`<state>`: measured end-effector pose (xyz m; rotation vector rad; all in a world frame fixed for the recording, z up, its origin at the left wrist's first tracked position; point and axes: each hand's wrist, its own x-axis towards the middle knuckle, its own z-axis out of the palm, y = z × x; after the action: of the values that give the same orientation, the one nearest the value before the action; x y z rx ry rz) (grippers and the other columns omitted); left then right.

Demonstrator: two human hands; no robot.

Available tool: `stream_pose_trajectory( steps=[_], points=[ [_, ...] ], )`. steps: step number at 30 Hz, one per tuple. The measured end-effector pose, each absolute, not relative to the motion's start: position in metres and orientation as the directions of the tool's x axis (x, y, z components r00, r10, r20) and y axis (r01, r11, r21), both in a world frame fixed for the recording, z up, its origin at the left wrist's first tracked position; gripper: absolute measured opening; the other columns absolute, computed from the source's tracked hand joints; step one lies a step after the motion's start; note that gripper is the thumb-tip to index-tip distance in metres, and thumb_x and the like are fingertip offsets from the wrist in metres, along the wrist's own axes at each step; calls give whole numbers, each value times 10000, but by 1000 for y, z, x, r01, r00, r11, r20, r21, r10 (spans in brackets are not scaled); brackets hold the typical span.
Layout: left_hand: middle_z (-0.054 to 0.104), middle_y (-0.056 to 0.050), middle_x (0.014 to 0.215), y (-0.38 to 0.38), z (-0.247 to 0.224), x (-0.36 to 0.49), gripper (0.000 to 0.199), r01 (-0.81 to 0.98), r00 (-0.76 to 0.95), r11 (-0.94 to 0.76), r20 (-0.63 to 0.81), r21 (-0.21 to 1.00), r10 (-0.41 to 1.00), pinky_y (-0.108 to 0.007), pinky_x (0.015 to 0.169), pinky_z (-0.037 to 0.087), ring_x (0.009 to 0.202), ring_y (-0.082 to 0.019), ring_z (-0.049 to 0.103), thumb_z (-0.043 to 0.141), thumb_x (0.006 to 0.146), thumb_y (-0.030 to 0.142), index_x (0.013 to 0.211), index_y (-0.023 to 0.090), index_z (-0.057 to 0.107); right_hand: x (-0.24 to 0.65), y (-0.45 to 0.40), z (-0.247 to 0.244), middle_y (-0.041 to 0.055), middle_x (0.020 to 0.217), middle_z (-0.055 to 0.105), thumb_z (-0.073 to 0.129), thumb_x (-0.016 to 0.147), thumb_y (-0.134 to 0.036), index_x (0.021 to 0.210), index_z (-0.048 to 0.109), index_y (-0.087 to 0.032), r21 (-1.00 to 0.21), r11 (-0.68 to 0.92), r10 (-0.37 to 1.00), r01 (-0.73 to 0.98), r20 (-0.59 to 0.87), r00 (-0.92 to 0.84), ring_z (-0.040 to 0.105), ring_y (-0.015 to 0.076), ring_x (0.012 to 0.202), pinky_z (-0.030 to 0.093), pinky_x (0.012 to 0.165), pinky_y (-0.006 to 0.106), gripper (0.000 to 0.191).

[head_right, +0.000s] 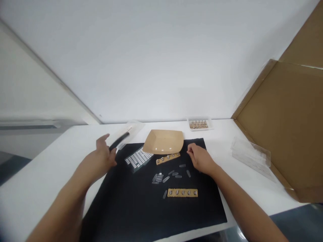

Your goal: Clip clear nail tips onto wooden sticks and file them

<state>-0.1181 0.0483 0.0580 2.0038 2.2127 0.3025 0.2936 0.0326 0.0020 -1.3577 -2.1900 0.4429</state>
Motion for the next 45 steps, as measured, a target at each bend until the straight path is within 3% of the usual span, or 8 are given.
stream_pose_trajectory(
  steps=[2, 4, 7, 15, 24, 33, 40, 45],
  points=[
    [724, -97, 840, 45, 61, -107, 715, 968, -51, 28, 87, 248, 995, -360, 629, 465, 616, -285, 679, 308, 1049, 374, 1661, 103, 59, 294, 33, 2, -10, 773, 580, 432, 1069, -277, 1068, 434, -244, -561, 400, 916, 725, 276, -292, 583, 204, 654, 408, 632, 315, 33],
    [709, -108, 1044, 41, 64, -95, 593, 966, 71, -94, 103, 241, 992, -341, 663, 477, 693, -249, 684, 302, 1061, 340, 1650, 281, 262, 295, 32, 4, -30, 725, 538, 419, 1069, -295, 1073, 403, -248, -592, 373, 924, 714, 303, -232, 558, 202, 605, 389, 605, 317, 50],
    [636, -93, 1108, 36, 60, -78, 505, 956, 234, -242, 67, 167, 970, -303, 631, 470, 707, -209, 654, 380, 1053, 380, 1544, 361, 495, 297, 30, 6, -19, 760, 529, 422, 1042, -272, 1053, 367, -253, -608, 371, 923, 702, 324, -207, 574, 210, 639, 426, 633, 333, 59],
    [605, -114, 1381, 38, 23, -47, 435, 911, 400, -407, 95, 66, 911, -270, 618, 478, 907, -250, 720, 467, 1052, 407, 1471, 401, 583, 296, 35, -2, 35, 932, 550, 328, 1066, -242, 1040, 321, -271, -625, 370, 915, 687, 373, -153, 596, 218, 741, 490, 725, 372, 40],
    [627, -92, 1418, 41, 26, -46, 377, 907, 343, -359, 105, 223, 933, -296, 685, 476, 930, -253, 713, 458, 1055, 487, 1227, 321, 750, 292, 38, -8, 138, 1219, 710, 291, 1106, -260, 1079, 256, -276, -774, 407, 912, 485, 322, -253, 700, 178, 717, 569, 766, 395, 47],
    [694, -112, 1182, 37, 22, -42, 404, 907, 375, -397, 159, 142, 913, -273, 617, 432, 826, -230, 716, 440, 1068, 478, 1172, 277, 774, 298, 35, -1, 51, 1075, 805, 407, 1105, -308, 1103, 364, -275, -734, 353, 930, 580, 207, -305, 748, 181, 757, 562, 759, 344, 54],
    [709, -86, 1178, 36, 19, -39, 341, 880, 432, -464, 234, 102, 871, -251, 575, 415, 865, -211, 724, 489, 1053, 450, 1158, 273, 760, 291, 32, 3, 64, 1223, 771, 503, 1082, -299, 1102, 481, -263, -685, 415, 904, 599, 238, -355, 733, 213, 1064, 551, 902, 379, 47],
    [656, -76, 880, 31, 40, -50, 389, 842, 432, -516, 377, 157, 819, -265, 568, 395, 681, -159, 630, 492, 1005, 416, 765, 185, 693, 289, 30, 7, 80, 1317, 724, 523, 1064, -227, 1067, 514, -254, -662, 475, 869, 580, 251, -426, 677, 231, 1180, 529, 985, 419, 28]
  ],
)
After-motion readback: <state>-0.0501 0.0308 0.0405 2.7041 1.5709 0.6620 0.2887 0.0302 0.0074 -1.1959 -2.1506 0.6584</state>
